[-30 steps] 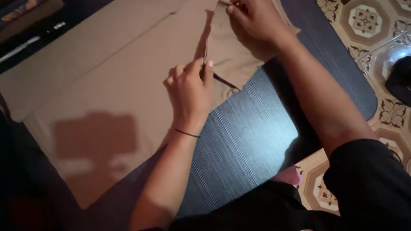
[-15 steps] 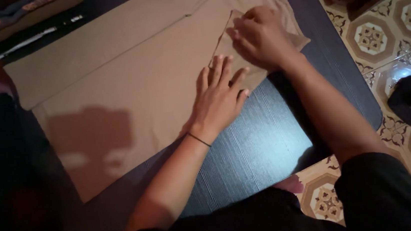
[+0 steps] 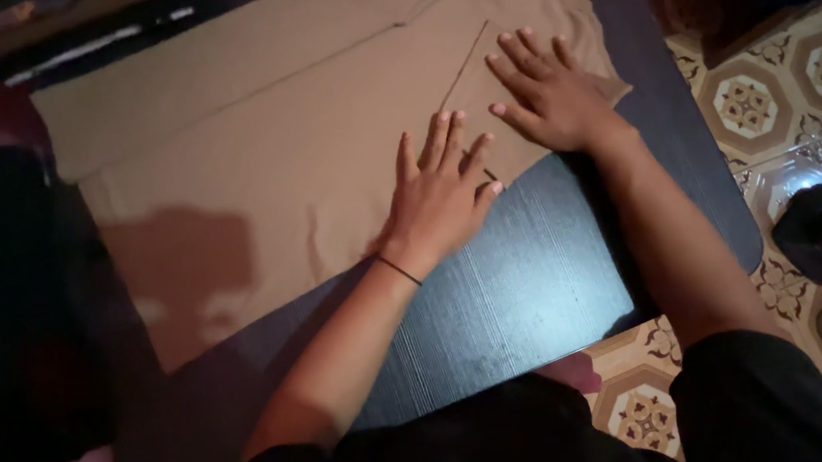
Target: Folding a tan t-shirt on a dark table and placing it on a stack of folded laundry.
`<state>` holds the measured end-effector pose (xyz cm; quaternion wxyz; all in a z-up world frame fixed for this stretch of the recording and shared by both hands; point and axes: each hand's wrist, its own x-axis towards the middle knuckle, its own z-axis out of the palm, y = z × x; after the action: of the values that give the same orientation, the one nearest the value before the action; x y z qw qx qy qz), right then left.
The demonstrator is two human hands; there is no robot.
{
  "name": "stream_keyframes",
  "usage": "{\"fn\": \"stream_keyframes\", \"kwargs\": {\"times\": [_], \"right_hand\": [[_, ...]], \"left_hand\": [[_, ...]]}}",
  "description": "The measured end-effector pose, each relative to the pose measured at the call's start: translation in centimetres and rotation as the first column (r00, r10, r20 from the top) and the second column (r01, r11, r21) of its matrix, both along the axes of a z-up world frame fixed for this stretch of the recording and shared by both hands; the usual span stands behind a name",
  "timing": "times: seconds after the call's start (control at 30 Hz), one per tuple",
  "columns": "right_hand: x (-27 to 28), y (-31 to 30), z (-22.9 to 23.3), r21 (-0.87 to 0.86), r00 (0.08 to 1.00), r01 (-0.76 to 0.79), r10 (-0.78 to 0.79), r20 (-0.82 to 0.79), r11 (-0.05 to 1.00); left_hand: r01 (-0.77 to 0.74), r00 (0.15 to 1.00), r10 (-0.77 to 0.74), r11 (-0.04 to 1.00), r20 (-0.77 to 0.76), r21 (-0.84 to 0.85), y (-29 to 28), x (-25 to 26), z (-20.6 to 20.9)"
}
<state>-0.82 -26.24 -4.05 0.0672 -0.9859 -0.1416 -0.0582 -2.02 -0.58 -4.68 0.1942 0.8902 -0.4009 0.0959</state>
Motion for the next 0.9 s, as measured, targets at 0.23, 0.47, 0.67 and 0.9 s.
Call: {"fn": "stream_keyframes", "kwargs": {"times": [0.23, 0.47, 0.67, 0.9], "right_hand": [[0.0, -0.4, -0.9, 0.030, 1.000, -0.004, 0.004, 0.005, 1.000], [0.3, -0.4, -0.6, 0.003, 0.997, 0.029, -0.029, -0.073, 1.000], [0.5, -0.1, -0.2, -0.018, 0.994, 0.043, -0.045, -0.097, 0.999], [0.4, 0.3, 0.2, 0.019, 0.995, 0.028, -0.026, -0.100, 0.999]], "left_hand": [[-0.034, 0.924, -0.098, 0.942, -0.370, -0.334, 5.5, 3.0, -0.6], [-0.346, 0.938, 0.345, 0.934, 0.026, 0.089, 17.7, 2.1, -2.2], [-0.398, 0.899, 0.424, 0.897, -0.115, 0.193, 21.3, 0.1, -0.7], [-0.465, 0.880, 0.470, 0.883, -0.073, 0.068, 23.9, -1.3, -1.5]]}}
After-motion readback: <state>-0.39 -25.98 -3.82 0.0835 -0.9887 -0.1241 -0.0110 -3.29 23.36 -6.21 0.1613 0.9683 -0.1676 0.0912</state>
